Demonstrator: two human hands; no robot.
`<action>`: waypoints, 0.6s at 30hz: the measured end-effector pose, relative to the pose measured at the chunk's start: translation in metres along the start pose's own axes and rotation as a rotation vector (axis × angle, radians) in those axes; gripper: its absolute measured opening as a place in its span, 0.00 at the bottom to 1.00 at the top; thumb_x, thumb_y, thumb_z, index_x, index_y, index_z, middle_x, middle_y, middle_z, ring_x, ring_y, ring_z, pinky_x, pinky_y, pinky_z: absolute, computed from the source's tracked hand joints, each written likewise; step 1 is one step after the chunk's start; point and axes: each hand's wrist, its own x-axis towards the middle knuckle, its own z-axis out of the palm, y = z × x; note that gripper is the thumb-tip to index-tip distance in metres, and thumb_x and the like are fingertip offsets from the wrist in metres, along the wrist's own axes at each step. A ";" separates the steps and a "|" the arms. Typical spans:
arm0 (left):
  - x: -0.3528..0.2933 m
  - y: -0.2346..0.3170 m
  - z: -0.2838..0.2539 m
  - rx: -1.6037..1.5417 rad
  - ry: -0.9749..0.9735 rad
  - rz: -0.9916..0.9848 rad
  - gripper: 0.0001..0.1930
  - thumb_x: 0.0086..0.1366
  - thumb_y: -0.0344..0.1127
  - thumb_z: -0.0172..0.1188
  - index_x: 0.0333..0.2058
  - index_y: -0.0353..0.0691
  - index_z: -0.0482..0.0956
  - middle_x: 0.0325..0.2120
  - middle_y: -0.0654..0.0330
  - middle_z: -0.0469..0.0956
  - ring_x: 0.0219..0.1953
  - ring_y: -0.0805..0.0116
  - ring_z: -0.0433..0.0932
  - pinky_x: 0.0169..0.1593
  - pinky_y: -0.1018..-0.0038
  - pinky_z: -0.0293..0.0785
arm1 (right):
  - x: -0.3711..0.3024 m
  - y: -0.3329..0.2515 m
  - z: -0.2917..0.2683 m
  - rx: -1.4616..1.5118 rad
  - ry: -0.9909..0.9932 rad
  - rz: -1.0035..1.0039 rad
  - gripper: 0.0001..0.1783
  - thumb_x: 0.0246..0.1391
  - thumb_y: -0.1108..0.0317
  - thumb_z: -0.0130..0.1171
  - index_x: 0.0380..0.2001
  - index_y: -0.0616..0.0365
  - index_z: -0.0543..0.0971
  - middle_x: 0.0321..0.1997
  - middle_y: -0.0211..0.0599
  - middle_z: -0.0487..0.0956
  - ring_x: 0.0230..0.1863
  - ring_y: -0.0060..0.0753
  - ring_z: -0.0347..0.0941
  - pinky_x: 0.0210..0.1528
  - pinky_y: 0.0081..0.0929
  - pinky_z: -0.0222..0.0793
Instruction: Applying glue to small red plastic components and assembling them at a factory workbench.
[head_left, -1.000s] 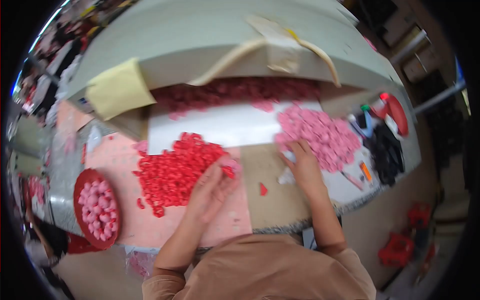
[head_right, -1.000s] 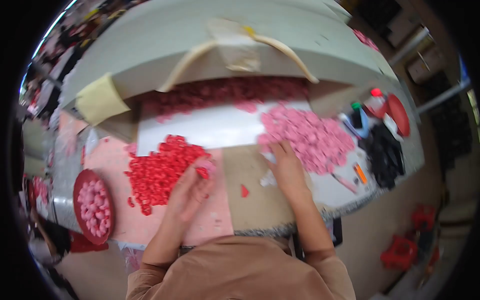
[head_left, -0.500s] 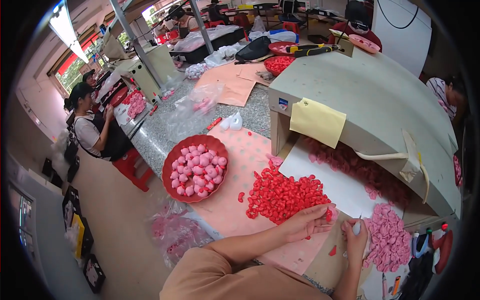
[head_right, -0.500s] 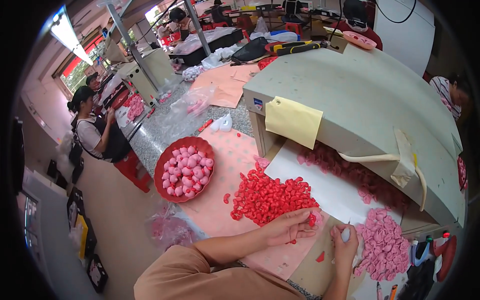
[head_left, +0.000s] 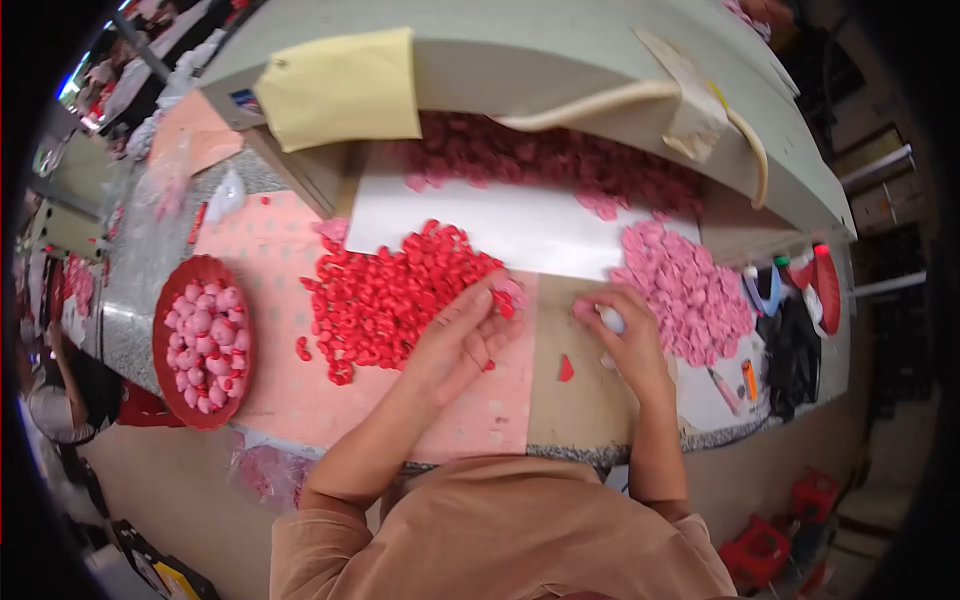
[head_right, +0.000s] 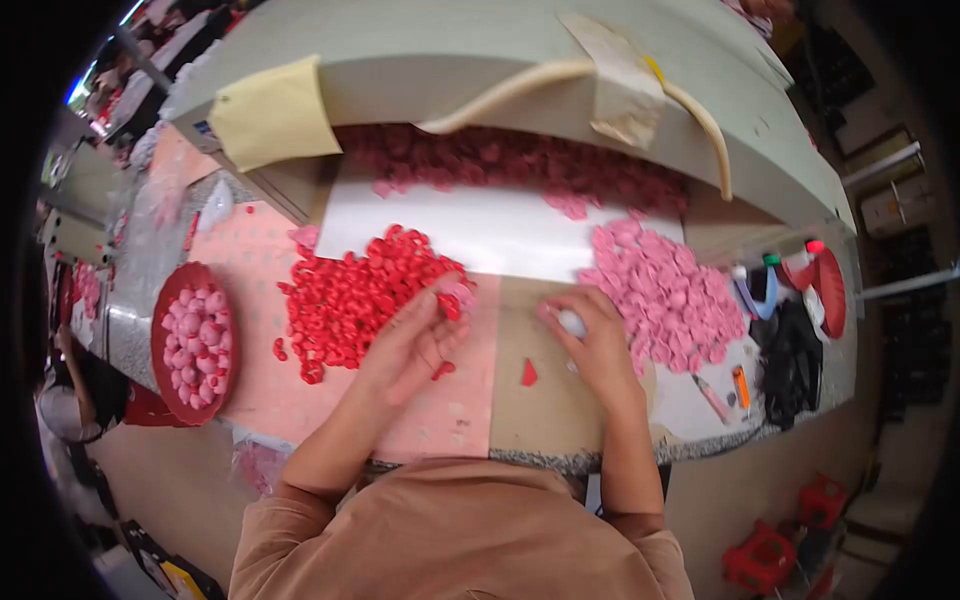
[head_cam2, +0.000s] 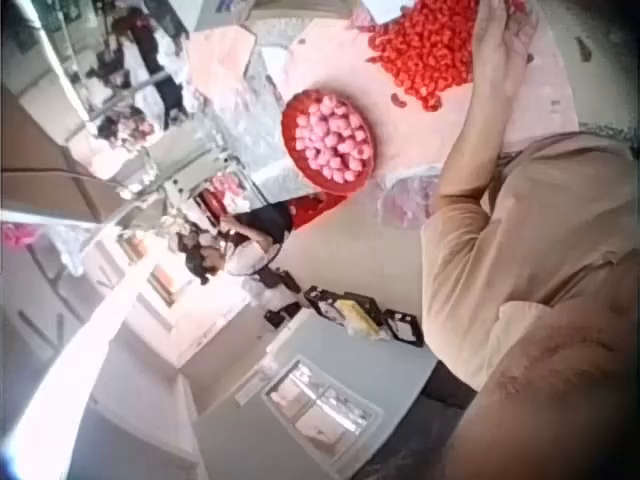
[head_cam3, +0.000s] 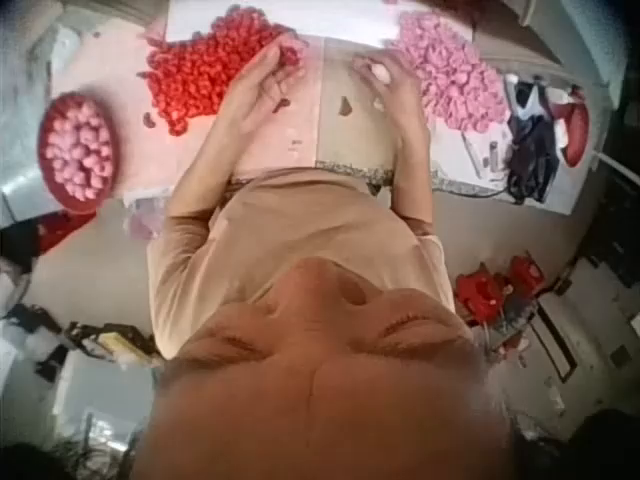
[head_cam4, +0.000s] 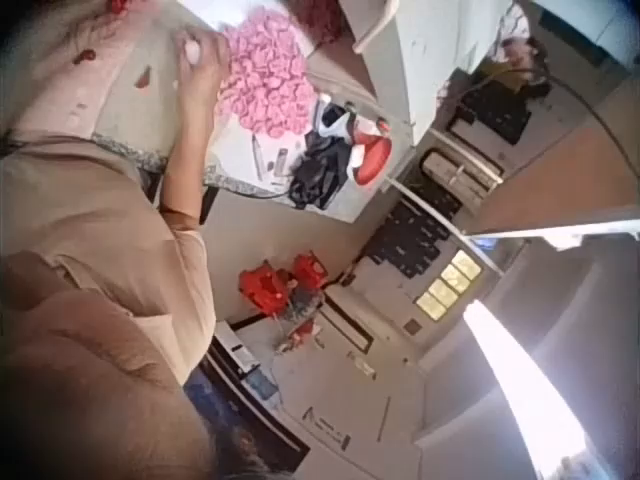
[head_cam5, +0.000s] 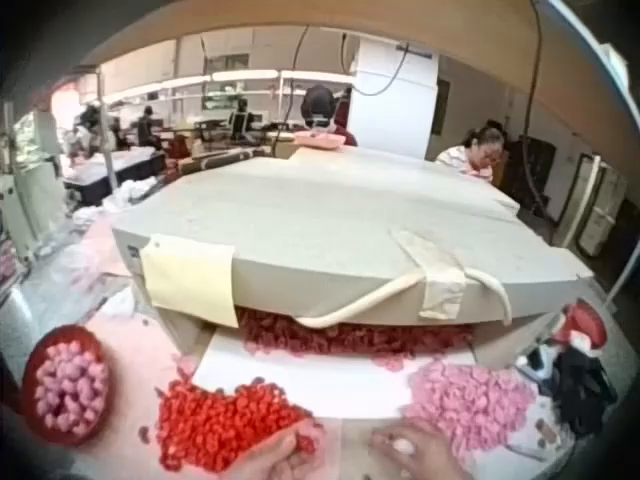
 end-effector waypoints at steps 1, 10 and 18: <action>-0.004 -0.001 -0.005 -0.008 -0.039 -0.013 0.20 0.66 0.36 0.48 0.56 0.39 0.63 0.44 0.61 0.73 0.44 0.69 0.74 0.54 0.70 0.69 | 0.002 0.000 0.004 -0.096 -0.031 -0.076 0.09 0.45 0.76 0.61 0.33 0.63 0.77 0.33 0.39 0.74 0.35 0.32 0.72 0.40 0.23 0.65; -0.005 -0.026 -0.022 -0.086 -0.173 -0.086 0.21 0.67 0.36 0.46 0.58 0.42 0.61 0.43 0.64 0.74 0.46 0.73 0.73 0.57 0.70 0.66 | -0.026 -0.007 -0.005 -0.161 -0.078 -0.100 0.11 0.43 0.75 0.61 0.34 0.64 0.76 0.32 0.44 0.74 0.36 0.43 0.71 0.40 0.29 0.66; 0.003 -0.024 -0.023 -0.068 -0.195 -0.089 0.20 0.65 0.41 0.51 0.54 0.42 0.65 0.40 0.63 0.74 0.43 0.71 0.74 0.54 0.70 0.70 | -0.014 -0.003 0.007 -0.194 -0.026 -0.104 0.12 0.41 0.75 0.62 0.33 0.64 0.77 0.32 0.44 0.74 0.36 0.44 0.71 0.41 0.32 0.66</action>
